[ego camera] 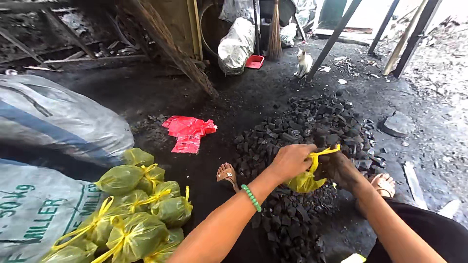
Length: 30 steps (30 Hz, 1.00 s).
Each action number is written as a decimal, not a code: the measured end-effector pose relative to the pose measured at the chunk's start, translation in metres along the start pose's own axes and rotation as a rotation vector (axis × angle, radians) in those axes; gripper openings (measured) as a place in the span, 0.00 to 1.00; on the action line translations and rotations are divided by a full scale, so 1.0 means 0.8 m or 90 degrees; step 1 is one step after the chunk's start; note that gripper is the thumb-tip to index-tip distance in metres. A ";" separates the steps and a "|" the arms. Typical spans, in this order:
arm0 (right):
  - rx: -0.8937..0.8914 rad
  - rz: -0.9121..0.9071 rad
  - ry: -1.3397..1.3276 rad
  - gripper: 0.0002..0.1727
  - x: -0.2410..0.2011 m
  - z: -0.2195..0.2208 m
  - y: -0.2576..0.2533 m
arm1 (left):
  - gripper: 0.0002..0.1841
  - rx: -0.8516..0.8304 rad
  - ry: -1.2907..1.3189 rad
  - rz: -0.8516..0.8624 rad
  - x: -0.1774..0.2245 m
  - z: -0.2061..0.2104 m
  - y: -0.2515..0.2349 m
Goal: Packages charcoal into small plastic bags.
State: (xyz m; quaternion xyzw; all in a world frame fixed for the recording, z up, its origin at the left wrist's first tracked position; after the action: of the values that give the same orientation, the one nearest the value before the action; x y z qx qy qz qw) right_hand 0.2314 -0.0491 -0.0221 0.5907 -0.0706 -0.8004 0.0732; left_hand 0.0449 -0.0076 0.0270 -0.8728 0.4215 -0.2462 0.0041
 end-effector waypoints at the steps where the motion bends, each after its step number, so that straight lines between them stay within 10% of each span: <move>1: 0.040 0.028 -0.010 0.41 0.004 0.005 -0.003 | 0.14 0.059 -0.061 0.046 -0.001 0.009 0.002; 6: 0.116 -0.041 -0.135 0.16 -0.002 0.013 -0.009 | 0.06 0.287 -0.243 0.238 -0.007 0.038 -0.007; 10: -0.052 -0.123 0.018 0.28 -0.003 0.001 -0.009 | 0.16 -0.128 0.154 -0.187 0.003 0.001 -0.012; 13: -0.138 -0.123 0.287 0.31 -0.004 0.010 -0.003 | 0.08 -0.157 0.520 -0.420 0.001 0.004 -0.004; 17: 0.053 -0.312 0.429 0.19 0.020 0.026 0.005 | 0.13 -0.070 0.816 -0.547 0.018 0.010 -0.003; 26: 0.218 -0.405 0.066 0.38 0.050 0.035 0.021 | 0.22 -0.001 0.888 -0.475 0.024 0.000 0.002; 30: 0.269 -0.430 0.066 0.07 0.037 0.043 0.025 | 0.22 -0.073 0.784 -0.420 0.029 -0.002 0.011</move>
State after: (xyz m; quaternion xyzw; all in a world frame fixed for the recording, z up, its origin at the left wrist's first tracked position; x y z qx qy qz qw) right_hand 0.1906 -0.0739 -0.0360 0.6222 -0.0322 -0.7166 -0.3136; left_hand 0.0497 -0.0300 0.0367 -0.6557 0.0725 -0.6617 -0.3564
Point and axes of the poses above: each hand's wrist, its own y-axis away from the middle knuckle, its own z-axis out of the palm, x = y × z, the point moved 1 cm from there along -y, towards the middle knuckle, and after that the axes turned 11 degrees about -y, right-handed, at the moved point
